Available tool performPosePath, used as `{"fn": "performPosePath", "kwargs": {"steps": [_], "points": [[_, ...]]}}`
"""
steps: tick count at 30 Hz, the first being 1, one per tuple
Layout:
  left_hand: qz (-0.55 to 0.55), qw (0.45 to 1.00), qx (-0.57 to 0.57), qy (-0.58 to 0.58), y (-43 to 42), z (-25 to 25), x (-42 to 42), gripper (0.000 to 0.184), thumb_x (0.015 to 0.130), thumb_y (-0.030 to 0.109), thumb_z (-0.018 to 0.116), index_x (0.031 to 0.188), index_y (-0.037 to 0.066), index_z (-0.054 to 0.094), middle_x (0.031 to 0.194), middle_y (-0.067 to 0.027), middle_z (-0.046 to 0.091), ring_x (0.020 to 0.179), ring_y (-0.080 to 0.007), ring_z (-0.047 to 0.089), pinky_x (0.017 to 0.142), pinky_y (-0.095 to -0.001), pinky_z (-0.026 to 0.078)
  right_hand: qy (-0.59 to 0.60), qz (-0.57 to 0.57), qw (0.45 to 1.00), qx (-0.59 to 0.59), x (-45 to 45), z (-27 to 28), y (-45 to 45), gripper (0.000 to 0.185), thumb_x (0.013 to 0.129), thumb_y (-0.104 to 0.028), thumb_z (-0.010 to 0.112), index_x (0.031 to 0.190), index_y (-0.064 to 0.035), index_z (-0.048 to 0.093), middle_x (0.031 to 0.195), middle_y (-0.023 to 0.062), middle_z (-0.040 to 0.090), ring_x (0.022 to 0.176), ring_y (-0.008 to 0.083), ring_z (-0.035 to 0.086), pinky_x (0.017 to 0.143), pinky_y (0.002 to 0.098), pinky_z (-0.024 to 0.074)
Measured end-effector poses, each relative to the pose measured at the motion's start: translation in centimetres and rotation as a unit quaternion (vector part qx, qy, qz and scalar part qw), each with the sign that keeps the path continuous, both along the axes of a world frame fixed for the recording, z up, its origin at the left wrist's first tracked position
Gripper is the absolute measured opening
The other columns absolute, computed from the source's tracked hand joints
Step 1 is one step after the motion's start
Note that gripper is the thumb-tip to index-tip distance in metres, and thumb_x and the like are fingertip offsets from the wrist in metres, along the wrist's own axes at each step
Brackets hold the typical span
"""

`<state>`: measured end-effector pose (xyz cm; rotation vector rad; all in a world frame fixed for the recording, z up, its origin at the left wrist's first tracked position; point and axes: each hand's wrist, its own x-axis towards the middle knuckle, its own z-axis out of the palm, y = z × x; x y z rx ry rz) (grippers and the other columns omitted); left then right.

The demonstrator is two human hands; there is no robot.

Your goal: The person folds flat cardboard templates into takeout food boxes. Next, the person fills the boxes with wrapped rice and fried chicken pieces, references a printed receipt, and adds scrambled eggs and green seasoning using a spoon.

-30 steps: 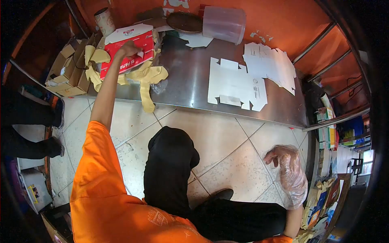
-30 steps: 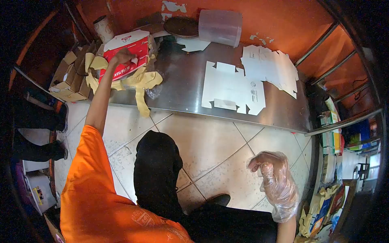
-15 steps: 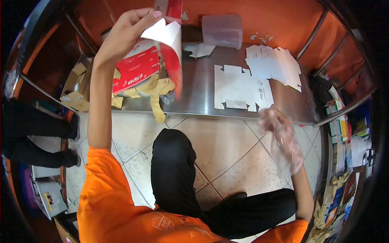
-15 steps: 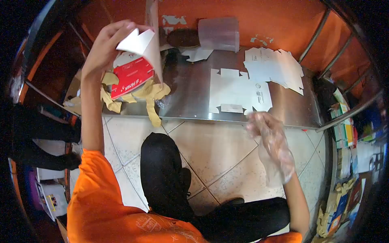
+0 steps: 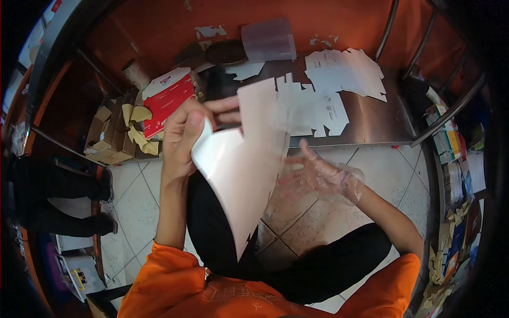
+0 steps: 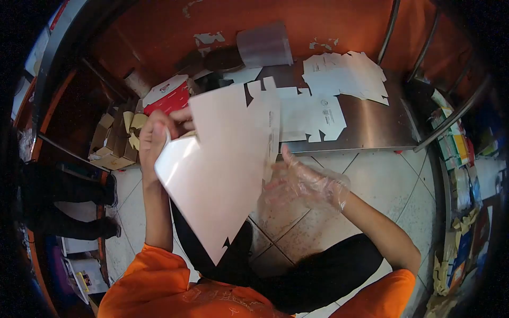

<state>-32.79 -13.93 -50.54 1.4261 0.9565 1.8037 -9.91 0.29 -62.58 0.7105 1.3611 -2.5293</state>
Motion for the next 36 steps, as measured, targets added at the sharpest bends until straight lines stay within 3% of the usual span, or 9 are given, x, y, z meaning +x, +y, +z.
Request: {"fn": "performPosePath", "kwargs": {"steps": [5,12,16,17,19,22,31,34,36], "points": [[0.020,0.998,0.049,-0.021,1.8,0.5,2.1,0.028,0.102,0.027,0.045,0.090,0.002,0.051,0.122,-0.0287,0.058,0.100,-0.0286,0.066,0.082,-0.0364,0.055,0.005,0.165,0.965,-0.205,0.9,-4.7,-0.6,0.103,0.082,-0.080,0.038,0.145,0.0006,0.025,0.130,0.0290,0.048,0.110,0.0446,0.057,0.084,0.0551,0.0528],[-0.006,0.999,0.034,0.021,1.3,0.1,1.9,0.026,0.099,0.026,0.053,0.104,0.001,0.057,0.116,-0.0178,0.062,0.102,-0.0163,0.062,0.089,-0.0292,0.049,0.166,-0.242,0.952,0.087,2.1,2.4,0.8,0.049,0.096,-0.030,0.057,0.135,-0.0037,0.046,0.123,0.0145,0.058,0.107,0.0249,0.060,0.094,0.0379,0.0499],[-0.173,0.967,-0.029,-0.183,1.1,-0.9,-0.3,0.071,0.095,0.056,0.047,0.135,-0.002,0.037,0.126,-0.0193,0.054,0.111,-0.0278,0.060,0.090,-0.0376,0.052,0.127,-0.393,0.876,0.249,3.4,5.0,3.2,0.056,0.091,-0.030,0.064,0.138,-0.0076,0.045,0.125,0.0071,0.057,0.118,0.0196,0.052,0.103,0.0336,0.0434],[-0.199,0.957,-0.015,-0.209,1.4,-1.6,-0.7,0.075,0.093,0.059,0.048,0.137,-0.001,0.036,0.124,-0.0179,0.055,0.110,-0.0273,0.061,0.089,-0.0380,0.053,0.099,-0.330,0.753,0.561,5.1,4.3,4.2,0.056,0.090,-0.030,0.066,0.137,-0.0074,0.046,0.123,0.0095,0.057,0.117,0.0191,0.054,0.100,0.0326,0.0450],[-0.180,0.971,-0.036,-0.154,1.8,-3.4,-2.0,0.077,0.091,0.058,0.054,0.138,0.000,0.036,0.120,-0.0151,0.058,0.104,-0.0245,0.063,0.086,-0.0376,0.054,0.067,-0.328,0.700,0.631,6.3,5.3,3.7,0.057,0.087,-0.029,0.069,0.135,-0.0073,0.047,0.120,0.0131,0.057,0.112,0.0194,0.056,0.095,0.0310,0.0485],[0.097,0.970,-0.190,0.118,1.6,-3.4,-0.3,0.045,0.087,0.022,0.071,0.121,-0.001,0.055,0.104,-0.0091,0.064,0.084,-0.0127,0.062,0.074,-0.0262,0.051,0.032,-0.462,0.828,0.314,5.4,6.5,3.1,0.059,0.084,-0.025,0.070,0.135,-0.0055,0.046,0.115,0.0143,0.057,0.106,0.0220,0.059,0.088,0.0312,0.0520],[0.082,0.948,-0.144,0.273,3.0,-5.5,1.2,0.044,0.092,0.018,0.061,0.128,-0.004,0.047,0.107,-0.0190,0.064,0.100,-0.0278,0.062,0.088,-0.0364,0.048,0.079,-0.449,0.859,0.234,6.3,6.1,4.1,0.059,0.086,-0.012,0.064,0.137,0.0049,0.039,0.124,0.0162,0.055,0.109,0.0241,0.059,0.094,0.0325,0.0496],[0.009,0.939,-0.149,0.309,3.3,-6.8,4.2,0.046,0.093,0.014,0.055,0.134,-0.002,0.040,0.116,-0.0283,0.059,0.105,-0.0376,0.061,0.090,-0.0434,0.048,0.081,-0.426,0.819,0.377,6.1,5.0,3.0,0.064,0.090,-0.016,0.062,0.141,0.0082,0.031,0.132,0.0196,0.050,0.123,0.0280,0.051,0.106,0.0356,0.0400],[-0.066,0.950,-0.124,0.278,3.1,-5.9,6.8,0.049,0.093,0.014,0.054,0.137,-0.001,0.035,0.120,-0.0265,0.056,0.104,-0.0359,0.060,0.092,-0.0448,0.046,0.047,-0.310,0.555,0.771,6.0,3.3,4.1,0.067,0.094,-0.025,0.058,0.144,0.0077,0.027,0.136,0.0204,0.047,0.130,0.0287,0.043,0.111,0.0355,0.0315]]}}
